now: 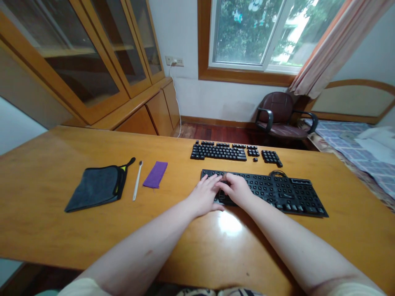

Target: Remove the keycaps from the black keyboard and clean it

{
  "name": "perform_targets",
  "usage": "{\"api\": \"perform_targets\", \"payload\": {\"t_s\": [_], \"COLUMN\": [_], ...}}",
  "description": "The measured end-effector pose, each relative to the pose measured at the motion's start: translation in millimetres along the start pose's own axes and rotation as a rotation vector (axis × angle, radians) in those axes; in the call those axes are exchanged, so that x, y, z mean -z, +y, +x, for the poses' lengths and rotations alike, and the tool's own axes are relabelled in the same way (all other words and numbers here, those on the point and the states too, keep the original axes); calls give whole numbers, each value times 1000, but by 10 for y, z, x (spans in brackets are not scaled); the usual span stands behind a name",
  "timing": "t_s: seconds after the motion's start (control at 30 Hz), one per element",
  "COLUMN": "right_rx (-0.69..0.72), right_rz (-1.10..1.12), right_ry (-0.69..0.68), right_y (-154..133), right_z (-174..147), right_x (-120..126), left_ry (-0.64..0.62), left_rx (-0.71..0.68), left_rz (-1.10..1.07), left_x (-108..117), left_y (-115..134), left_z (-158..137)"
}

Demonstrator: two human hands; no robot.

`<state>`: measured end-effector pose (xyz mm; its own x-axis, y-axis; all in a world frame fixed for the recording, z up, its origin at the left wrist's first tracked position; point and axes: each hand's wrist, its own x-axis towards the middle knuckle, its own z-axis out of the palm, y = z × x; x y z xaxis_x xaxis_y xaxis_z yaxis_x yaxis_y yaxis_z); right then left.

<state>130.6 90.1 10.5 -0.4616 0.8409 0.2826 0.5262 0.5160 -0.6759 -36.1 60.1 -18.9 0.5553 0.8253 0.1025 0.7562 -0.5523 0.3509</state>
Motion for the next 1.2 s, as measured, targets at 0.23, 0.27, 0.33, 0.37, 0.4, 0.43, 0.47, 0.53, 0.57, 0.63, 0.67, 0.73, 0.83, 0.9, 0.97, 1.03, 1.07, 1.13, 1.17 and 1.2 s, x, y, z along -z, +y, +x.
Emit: {"api": "perform_targets", "payload": {"t_s": [0.23,0.27,0.33,0.37,0.4,0.43,0.47,0.53,0.57,0.63,0.67,0.73,0.83,0.9,0.97,1.03,1.07,1.13,1.17,1.2], "right_rx": [106,125,161,175,185,193,198,209,226,287,332,419,464,459,461,451,436,385,348,306], "right_rz": [33,40,66,84,105,122,132,135,124,65,17,-109,-281,-337,-338,-297,-265,-193,-154,-115], "right_ry": [-134,-159,-211,-231,-242,-245,-244,-237,-242,-268,-283,-300,-258,-221,-197,-172,-158,-147,-149,-151], "right_y": [-63,-68,-69,-67,-64,-62,-61,-63,-65,-70,-70,-64,-39,-19,1,22,34,55,63,68], "right_z": [11,17,30,36,40,44,46,48,48,48,46,33,-5,-29,-37,-25,-14,10,20,27], "right_x": [35,44,64,72,79,84,87,89,90,91,91,83,52,28,12,3,0,-6,-9,-11], "left_ry": [-5,-5,-5,-5,-6,-7,-9,-14,-15,-15,-17,-26,-31,-30,-33,-34,-32,-31,-32,-32], "left_rx": [15,12,8,6,6,7,7,8,6,2,1,4,17,24,23,21,23,30,34,38], "left_rz": [-53,-64,-85,-95,-103,-110,-114,-122,-126,-131,-132,-133,-139,-142,-140,-136,-133,-129,-124,-117], "left_x": [45,58,90,106,121,134,145,157,160,161,161,159,151,140,127,120,119,121,124,128], "left_y": [-20,-27,-42,-49,-56,-61,-66,-73,-74,-74,-72,-70,-76,-87,-98,-103,-103,-96,-90,-85], "left_z": [23,22,18,15,13,11,10,5,2,-3,-6,-10,-9,-4,3,11,13,18,18,18]}}
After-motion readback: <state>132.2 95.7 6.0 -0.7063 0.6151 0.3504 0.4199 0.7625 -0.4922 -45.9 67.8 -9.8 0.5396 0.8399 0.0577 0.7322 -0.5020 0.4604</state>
